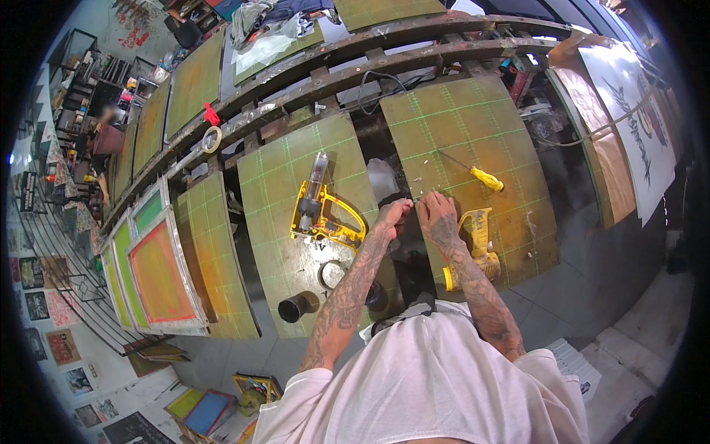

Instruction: The person works at a cluttered workbench, using pliers and a screwdriver to strip, twist, and connect small wires. They repeatedly handle wire ends and small components, occasionally picking up tools and setting them down while continuing the wiring task.

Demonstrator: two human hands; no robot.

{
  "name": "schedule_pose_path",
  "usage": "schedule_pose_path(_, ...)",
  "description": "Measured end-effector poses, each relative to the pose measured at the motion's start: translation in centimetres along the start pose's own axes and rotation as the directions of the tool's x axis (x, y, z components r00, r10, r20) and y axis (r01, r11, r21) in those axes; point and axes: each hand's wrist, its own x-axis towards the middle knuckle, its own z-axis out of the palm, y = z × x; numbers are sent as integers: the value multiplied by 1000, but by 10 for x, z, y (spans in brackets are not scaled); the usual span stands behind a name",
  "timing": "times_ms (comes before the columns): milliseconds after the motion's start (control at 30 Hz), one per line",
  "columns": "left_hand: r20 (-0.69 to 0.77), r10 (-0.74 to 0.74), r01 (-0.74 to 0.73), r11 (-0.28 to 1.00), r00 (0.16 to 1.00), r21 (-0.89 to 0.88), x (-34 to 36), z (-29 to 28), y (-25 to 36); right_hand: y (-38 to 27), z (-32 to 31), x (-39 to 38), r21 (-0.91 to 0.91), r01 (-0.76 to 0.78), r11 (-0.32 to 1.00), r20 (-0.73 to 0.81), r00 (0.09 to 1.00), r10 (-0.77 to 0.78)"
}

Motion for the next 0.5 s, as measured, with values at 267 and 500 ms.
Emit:
schedule_pose_path(267,-16,69,-69,997,997,39,3,3,-6,-1,11,5,-76,-38,996,-35,999,35)
schedule_pose_path(500,-177,236,-223,971,956,88,-17,2,-22,-4,11,5,-80,-29,996,23,999,31)
